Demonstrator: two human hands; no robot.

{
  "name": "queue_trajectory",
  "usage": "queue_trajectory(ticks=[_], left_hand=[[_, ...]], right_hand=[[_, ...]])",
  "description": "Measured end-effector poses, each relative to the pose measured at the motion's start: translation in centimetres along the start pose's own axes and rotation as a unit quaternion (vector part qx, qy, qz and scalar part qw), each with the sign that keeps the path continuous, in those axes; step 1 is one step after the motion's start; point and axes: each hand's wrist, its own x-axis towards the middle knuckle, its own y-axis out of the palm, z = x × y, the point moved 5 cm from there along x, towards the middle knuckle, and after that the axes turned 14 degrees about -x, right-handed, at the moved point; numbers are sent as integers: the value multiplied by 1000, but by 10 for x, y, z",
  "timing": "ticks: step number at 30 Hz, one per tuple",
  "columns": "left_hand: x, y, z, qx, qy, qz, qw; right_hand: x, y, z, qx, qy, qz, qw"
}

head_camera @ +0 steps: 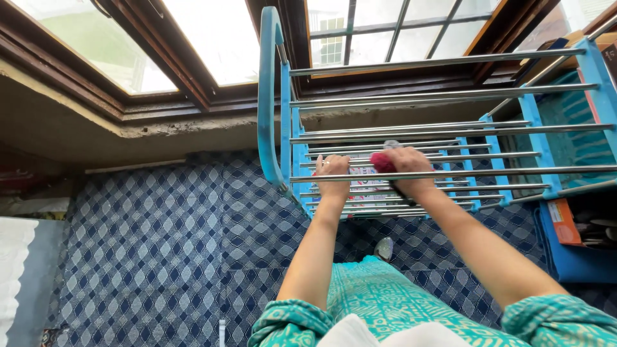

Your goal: The person places a shoebox on a stack of boxes, then retrieves a cloth and wipes the metal bars and blue plastic frame of a shoe rack. The person systematically cleans the rack's bars and frame with the cloth.

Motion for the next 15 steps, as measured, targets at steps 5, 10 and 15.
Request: queue_trajectory(ticks=[5,10,15], left_hand=[[2,3,-3,9,-23,28,999],[6,4,-1,61,-32,57,996],[6,0,2,45,-16,37,998]], right_hand=[[-36,-7,-61,-58,68,-23,996],[-27,6,-44,-103,133,-38,985],[18,31,46,-46,42,6,998]])
